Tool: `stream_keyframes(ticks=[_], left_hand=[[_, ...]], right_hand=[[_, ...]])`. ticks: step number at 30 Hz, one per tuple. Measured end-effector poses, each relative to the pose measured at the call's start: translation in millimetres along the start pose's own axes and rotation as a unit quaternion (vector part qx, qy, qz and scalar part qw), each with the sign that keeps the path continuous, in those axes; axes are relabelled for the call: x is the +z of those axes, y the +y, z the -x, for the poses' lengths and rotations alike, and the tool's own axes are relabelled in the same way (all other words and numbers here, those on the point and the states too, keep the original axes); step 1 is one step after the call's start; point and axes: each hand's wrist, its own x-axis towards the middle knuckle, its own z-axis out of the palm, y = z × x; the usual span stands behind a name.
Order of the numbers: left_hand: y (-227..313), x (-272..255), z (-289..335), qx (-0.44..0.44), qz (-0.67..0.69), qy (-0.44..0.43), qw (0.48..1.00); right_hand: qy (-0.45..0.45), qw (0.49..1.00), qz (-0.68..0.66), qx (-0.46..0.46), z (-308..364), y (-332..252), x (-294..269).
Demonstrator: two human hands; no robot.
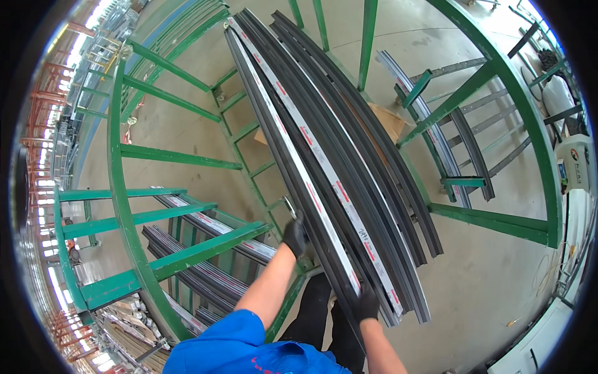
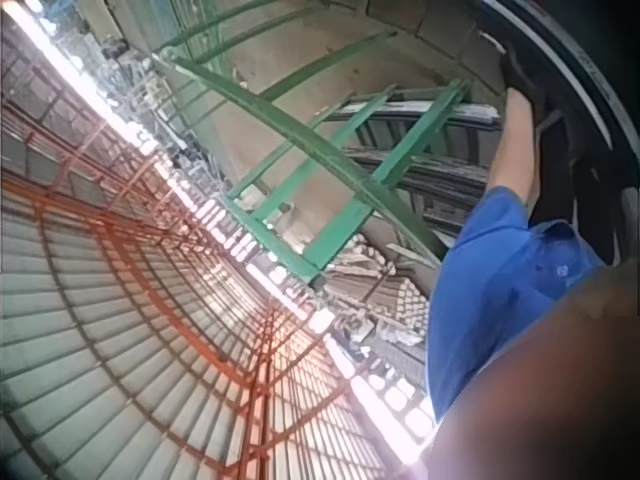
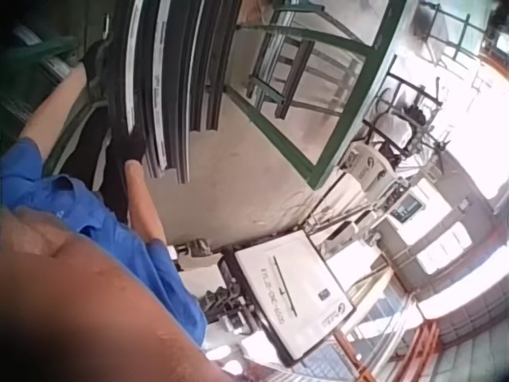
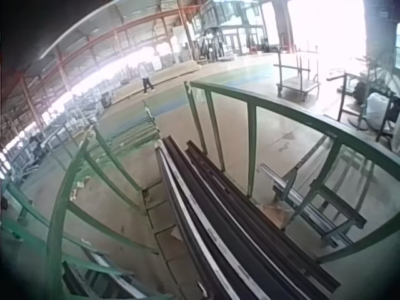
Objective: Marking identification numbers on metal beams and sorting them onto a rack.
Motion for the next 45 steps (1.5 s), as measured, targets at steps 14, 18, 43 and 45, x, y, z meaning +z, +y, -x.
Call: stream_keyframes(ticks=[14, 18, 43, 45], left_hand=[[22.0, -20.2, -176.0, 0.124, -0.134, 0.142, 0.973], [-2.1, -22.3, -170.9, 0.085, -0.142, 0.145, 0.975], [-315.7, -91.7, 75.8, 0.204, -0.73, -0.204, 0.62], [-345.2, -63.2, 166.6, 0.211, -0.721, -0.269, 0.603]], right_hand=[[-0.12, 0.993, -0.011, 0.008, -29.1, 127.6, 63.8], [-0.093, 0.995, 0.037, -0.016, -60.3, 158.1, 108.8], [-0.006, 0.972, -0.192, 0.139, 152.2, 284.1, 74.9], [-0.008, 0.971, -0.232, 0.053, 184.8, 278.3, 35.3]])
